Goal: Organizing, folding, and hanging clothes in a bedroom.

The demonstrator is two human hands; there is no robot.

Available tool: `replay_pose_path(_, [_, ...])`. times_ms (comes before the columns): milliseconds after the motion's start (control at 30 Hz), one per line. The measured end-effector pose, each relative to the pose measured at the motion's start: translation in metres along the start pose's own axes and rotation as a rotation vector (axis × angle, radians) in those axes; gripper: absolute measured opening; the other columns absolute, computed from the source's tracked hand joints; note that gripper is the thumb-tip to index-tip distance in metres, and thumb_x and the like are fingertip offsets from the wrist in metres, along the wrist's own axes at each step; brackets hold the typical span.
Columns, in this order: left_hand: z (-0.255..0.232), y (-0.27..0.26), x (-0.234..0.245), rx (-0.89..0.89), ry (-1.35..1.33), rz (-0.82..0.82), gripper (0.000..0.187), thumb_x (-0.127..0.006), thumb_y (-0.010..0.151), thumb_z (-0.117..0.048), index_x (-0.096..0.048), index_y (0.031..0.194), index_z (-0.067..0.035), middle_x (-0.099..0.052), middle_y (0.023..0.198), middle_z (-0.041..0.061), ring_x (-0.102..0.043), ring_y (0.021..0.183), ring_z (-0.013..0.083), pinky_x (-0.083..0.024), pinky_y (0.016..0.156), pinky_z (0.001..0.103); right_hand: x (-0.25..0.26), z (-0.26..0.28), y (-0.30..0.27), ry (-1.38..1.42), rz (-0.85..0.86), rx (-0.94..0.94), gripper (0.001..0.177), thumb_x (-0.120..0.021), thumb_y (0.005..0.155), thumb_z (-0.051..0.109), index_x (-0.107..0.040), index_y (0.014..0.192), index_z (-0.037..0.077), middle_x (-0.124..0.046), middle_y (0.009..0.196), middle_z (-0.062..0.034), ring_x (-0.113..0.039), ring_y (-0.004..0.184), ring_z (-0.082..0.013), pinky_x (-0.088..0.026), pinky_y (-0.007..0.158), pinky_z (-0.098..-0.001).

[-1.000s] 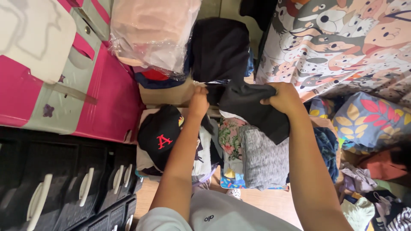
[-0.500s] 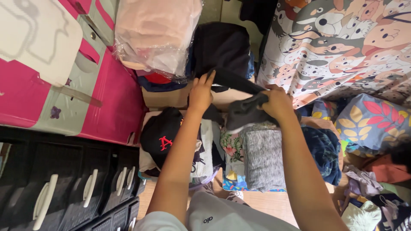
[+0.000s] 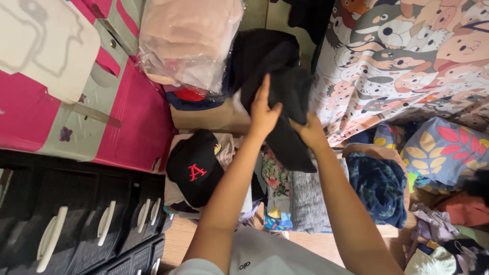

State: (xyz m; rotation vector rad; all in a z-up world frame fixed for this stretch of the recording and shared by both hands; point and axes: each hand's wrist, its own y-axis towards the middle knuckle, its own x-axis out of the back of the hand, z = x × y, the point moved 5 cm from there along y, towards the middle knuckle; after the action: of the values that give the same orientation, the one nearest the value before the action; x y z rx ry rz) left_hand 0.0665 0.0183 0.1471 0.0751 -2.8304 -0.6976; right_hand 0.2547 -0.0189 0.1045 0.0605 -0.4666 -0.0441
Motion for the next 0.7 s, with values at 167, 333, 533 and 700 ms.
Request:
replay_pose_path(167, [0.017,0.004,-0.013,0.087,-0.377,0.165,0.092,-0.075,0.086,-0.002,-0.027,0.164,-0.014,-0.045,0.162,0.017,-0.054,0.13,0.0272,-0.05,0.099,0.032,-0.022,0.025,0.0,0.996,-0.002,-0.215,0.049,-0.072,0.087,0.007,-0.059,0.134,0.003,-0.072,0.119,-0.011,-0.071,0.104,-0.0235,-0.059,0.091,-0.0371])
replay_pose_path(333, [0.122,-0.02,-0.009,0.108,-0.393,0.243,0.059,-0.061,0.105,-0.021,-0.047,0.16,-0.006,-0.067,0.149,0.019,-0.067,0.137,0.0254,-0.054,0.119,0.035,-0.036,0.009,0.035,0.847,-0.136,-0.232,0.059,-0.077,0.07,-0.004,-0.06,0.127,-0.002,-0.073,0.112,-0.0144,-0.073,0.098,-0.0293,-0.062,0.085,-0.0407])
replay_pose_path(533, [0.141,0.041,0.035,0.884,-0.403,0.05,0.107,-0.081,0.079,-0.028,-0.016,0.162,-0.013,-0.047,0.148,0.023,-0.057,0.133,0.0386,-0.048,0.109,0.044,-0.005,-0.052,0.161,0.762,-0.241,-0.147,0.049,-0.085,0.08,0.008,-0.067,0.121,-0.01,-0.073,0.108,-0.0142,-0.07,0.094,-0.0296,-0.06,0.09,-0.0379])
replay_pose_path(700, [0.119,0.143,0.026,0.075,0.071,0.016,0.102,-0.09,0.074,-0.011,-0.032,0.158,-0.008,-0.048,0.149,0.028,-0.049,0.137,0.0457,-0.043,0.112,0.046,-0.01,0.011,0.23,0.515,-0.308,-0.139,0.076,-0.084,0.079,0.026,-0.049,0.141,-0.001,-0.065,0.131,-0.02,-0.068,0.113,-0.032,-0.058,0.096,-0.039])
